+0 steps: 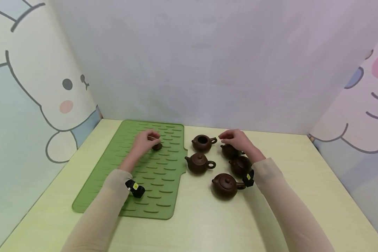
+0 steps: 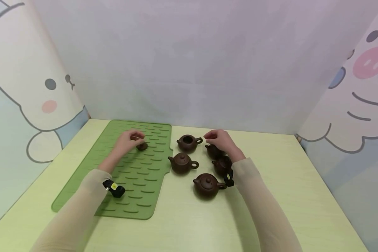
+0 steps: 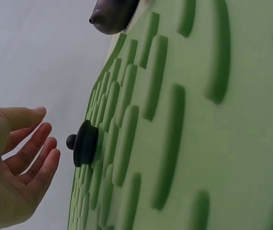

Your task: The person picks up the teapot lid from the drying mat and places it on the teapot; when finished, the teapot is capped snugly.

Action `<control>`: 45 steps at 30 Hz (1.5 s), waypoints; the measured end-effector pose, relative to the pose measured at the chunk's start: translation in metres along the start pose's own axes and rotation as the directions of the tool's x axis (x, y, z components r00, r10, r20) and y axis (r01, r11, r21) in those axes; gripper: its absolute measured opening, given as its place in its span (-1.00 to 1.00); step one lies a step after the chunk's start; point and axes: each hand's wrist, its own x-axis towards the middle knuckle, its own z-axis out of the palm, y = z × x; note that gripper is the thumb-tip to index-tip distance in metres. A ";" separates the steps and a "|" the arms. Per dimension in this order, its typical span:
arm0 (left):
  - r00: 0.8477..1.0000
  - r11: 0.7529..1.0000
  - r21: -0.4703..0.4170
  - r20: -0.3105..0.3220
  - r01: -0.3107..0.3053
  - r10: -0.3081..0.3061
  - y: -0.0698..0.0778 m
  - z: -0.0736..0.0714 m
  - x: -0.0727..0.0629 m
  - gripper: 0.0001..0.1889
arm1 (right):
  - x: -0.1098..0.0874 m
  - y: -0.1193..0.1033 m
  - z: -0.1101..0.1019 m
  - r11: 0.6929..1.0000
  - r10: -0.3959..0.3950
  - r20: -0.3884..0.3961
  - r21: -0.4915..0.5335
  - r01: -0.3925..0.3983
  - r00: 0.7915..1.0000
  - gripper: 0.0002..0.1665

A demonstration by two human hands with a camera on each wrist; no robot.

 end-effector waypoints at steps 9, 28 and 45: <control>0.996 0.997 0.051 0.064 0.056 -0.059 -0.012 -0.005 -0.002 -0.72 | 0.003 0.002 0.005 1.000 -0.023 0.058 0.019 0.022 0.998 -0.74; 0.994 0.989 0.116 0.046 0.091 -0.097 -0.013 -0.001 0.000 -0.80 | 0.012 0.003 0.009 0.999 -0.050 0.049 0.021 0.049 0.998 -0.69; 0.997 0.989 0.128 0.019 0.073 -0.076 0.006 0.010 0.005 -0.80 | 0.020 0.005 0.015 0.998 -0.054 0.018 -0.034 0.054 0.998 -0.89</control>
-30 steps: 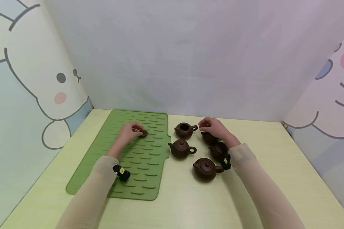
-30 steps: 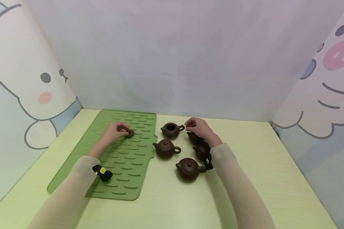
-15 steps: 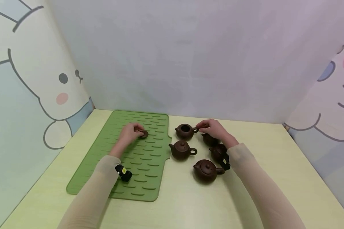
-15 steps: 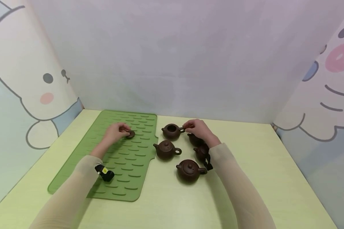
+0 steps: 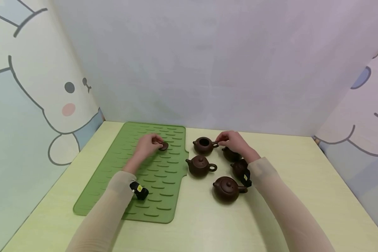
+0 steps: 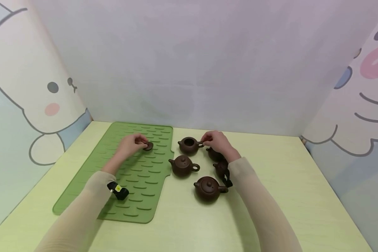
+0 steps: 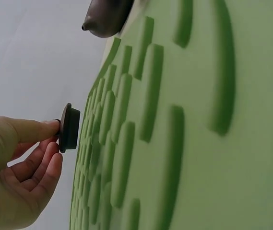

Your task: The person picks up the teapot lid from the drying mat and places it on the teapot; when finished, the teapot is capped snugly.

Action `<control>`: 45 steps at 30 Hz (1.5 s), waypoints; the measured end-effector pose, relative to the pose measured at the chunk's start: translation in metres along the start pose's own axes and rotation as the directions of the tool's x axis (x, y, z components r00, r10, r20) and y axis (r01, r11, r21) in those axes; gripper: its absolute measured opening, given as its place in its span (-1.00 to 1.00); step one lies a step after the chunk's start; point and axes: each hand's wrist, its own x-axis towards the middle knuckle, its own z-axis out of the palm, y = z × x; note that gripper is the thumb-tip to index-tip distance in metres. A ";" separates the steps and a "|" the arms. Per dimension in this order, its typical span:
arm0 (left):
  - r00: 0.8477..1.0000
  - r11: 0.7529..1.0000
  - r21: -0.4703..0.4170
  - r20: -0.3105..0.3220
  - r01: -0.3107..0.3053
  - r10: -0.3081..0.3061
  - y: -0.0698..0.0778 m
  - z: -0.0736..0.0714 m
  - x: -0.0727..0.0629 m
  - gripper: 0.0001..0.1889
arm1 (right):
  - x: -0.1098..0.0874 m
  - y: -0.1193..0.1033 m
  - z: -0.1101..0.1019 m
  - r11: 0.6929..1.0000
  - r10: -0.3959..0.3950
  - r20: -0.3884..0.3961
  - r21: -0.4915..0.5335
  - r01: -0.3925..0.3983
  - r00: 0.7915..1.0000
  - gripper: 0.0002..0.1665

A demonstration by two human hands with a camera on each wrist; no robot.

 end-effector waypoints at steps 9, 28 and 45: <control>0.999 0.998 -0.017 -0.001 -0.054 0.054 0.029 0.009 0.004 -0.82 | 0.001 0.002 0.000 0.999 -0.023 0.005 -0.032 0.023 1.000 -0.90; 0.983 0.981 -0.100 0.070 -0.164 0.171 0.091 0.056 0.023 -0.84 | -0.004 0.005 -0.002 0.998 -0.053 0.001 -0.038 0.053 0.999 -0.89; 0.977 0.982 -0.036 0.104 -0.184 0.187 0.108 0.091 0.028 -0.90 | -0.004 -0.001 -0.001 0.999 -0.034 0.014 -0.009 0.035 0.999 -0.87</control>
